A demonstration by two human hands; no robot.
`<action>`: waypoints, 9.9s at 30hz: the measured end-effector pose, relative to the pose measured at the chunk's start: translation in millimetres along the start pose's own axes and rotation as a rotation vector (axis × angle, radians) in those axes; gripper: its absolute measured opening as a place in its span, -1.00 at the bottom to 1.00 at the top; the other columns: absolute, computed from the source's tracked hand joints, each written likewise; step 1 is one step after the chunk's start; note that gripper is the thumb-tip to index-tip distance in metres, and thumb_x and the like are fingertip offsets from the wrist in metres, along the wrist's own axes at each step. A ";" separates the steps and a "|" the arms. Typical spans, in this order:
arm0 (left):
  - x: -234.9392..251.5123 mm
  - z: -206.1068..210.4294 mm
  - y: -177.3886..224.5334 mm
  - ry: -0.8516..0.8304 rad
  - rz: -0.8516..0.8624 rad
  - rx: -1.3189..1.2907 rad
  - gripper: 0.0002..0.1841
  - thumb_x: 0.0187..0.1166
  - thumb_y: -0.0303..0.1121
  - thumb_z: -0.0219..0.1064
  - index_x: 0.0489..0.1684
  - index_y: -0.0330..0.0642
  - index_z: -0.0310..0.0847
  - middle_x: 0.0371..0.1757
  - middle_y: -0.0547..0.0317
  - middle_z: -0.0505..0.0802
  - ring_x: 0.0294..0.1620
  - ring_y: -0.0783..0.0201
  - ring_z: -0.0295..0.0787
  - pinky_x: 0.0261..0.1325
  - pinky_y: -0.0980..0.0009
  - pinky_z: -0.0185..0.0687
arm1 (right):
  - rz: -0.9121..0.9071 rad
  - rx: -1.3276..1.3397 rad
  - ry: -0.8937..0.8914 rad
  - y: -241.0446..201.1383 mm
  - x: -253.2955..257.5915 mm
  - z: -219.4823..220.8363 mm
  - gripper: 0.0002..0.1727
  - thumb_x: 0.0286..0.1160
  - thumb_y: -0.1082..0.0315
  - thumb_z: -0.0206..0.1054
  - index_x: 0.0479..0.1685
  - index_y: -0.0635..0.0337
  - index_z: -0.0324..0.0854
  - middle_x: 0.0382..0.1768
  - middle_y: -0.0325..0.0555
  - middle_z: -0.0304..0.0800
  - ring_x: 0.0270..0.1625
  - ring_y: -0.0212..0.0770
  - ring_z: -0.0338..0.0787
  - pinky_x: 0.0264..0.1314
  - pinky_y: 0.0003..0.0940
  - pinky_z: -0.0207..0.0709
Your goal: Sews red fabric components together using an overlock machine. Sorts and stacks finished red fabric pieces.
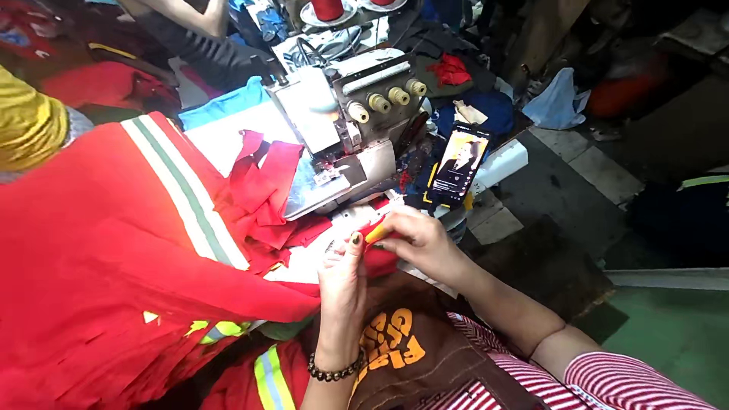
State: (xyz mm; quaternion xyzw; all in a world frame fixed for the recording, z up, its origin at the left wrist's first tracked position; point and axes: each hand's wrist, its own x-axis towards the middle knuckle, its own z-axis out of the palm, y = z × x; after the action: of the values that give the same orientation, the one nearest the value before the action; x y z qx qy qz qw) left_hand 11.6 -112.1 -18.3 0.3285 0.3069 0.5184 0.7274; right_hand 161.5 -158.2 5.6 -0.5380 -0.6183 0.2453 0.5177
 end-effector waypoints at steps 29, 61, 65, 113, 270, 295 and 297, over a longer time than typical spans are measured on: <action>4.3 -20.8 14.7 -0.299 0.017 0.330 -0.25 0.68 0.19 0.20 0.76 -0.08 0.29 0.06 0.16 0.90 -0.07 0.36 0.87 0.05 0.41 0.81 | -0.037 -0.139 0.025 17.3 12.3 3.9 -0.85 0.31 0.37 0.57 -0.15 0.08 0.87 -0.09 -0.14 0.65 0.02 -0.28 0.66 0.07 -0.37 0.63; 62.4 -13.1 -9.1 0.120 0.964 1.662 -0.69 0.49 -0.59 0.35 0.17 -0.27 0.80 0.14 -0.12 0.89 0.12 -0.11 0.85 0.15 0.00 0.72 | 0.387 0.553 0.167 63.9 65.7 32.7 -0.44 0.43 0.68 0.34 0.44 0.23 0.33 -0.37 -0.09 0.76 -0.48 -0.25 0.80 -0.36 -0.35 0.79; 60.0 -18.1 -8.3 0.126 1.001 1.686 -0.87 0.37 -0.59 0.41 -0.21 -0.34 0.83 -0.17 -0.17 0.89 -0.14 -0.14 0.85 -0.07 0.00 0.71 | 0.382 0.581 0.181 60.2 64.3 33.8 -0.43 0.42 0.68 0.36 0.43 0.20 0.35 -0.33 -0.09 0.77 -0.46 -0.25 0.82 -0.36 -0.35 0.81; 36.4 -89.8 89.9 0.569 0.459 0.398 -0.96 0.58 -0.53 0.40 -0.17 -0.23 0.75 -0.36 0.28 0.87 -0.48 0.45 0.78 -0.43 0.50 0.76 | 0.220 0.570 0.376 55.7 70.1 44.3 -0.52 0.32 0.74 0.40 0.26 0.30 0.49 -0.37 -0.08 0.82 -0.48 -0.28 0.81 -0.41 -0.39 0.77; 52.5 -58.0 91.5 0.504 0.310 0.222 -0.73 0.92 -0.31 -0.12 0.20 -0.24 0.45 -0.12 0.15 0.89 -0.22 0.34 0.89 -0.14 0.45 0.82 | -0.489 0.728 -0.767 -53.4 -35.7 -69.7 -0.81 0.54 0.44 0.38 -0.40 0.39 0.74 -0.49 0.01 0.75 -0.46 -0.29 0.74 -0.32 -0.47 0.60; -5.3 -12.8 12.0 -0.171 0.159 0.210 -0.75 0.38 -0.75 0.40 -0.05 -0.34 0.78 -0.11 0.07 0.95 -0.08 0.30 0.91 0.12 0.32 0.83 | -0.222 -0.093 0.055 -18.7 22.6 0.2 -0.81 0.39 0.58 0.46 -0.04 0.34 0.77 -0.16 -0.07 0.78 -0.09 -0.35 0.80 -0.02 -0.49 0.76; -5.0 -15.0 12.4 -0.202 0.158 0.216 -0.76 0.43 -0.72 0.37 0.00 -0.35 0.77 -0.08 0.06 0.94 -0.05 0.29 0.90 0.15 0.31 0.82 | -0.219 -0.117 0.057 -17.6 22.3 -0.1 -0.82 0.41 0.57 0.46 -0.04 0.33 0.77 -0.15 -0.08 0.79 -0.08 -0.35 0.80 -0.01 -0.47 0.75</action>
State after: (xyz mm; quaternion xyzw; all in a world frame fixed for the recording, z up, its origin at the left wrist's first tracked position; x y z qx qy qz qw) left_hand -8.4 -111.4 -16.9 0.4784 0.2594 0.5021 0.6721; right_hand 157.0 -143.0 29.1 -0.5033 -0.6718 0.1353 0.5264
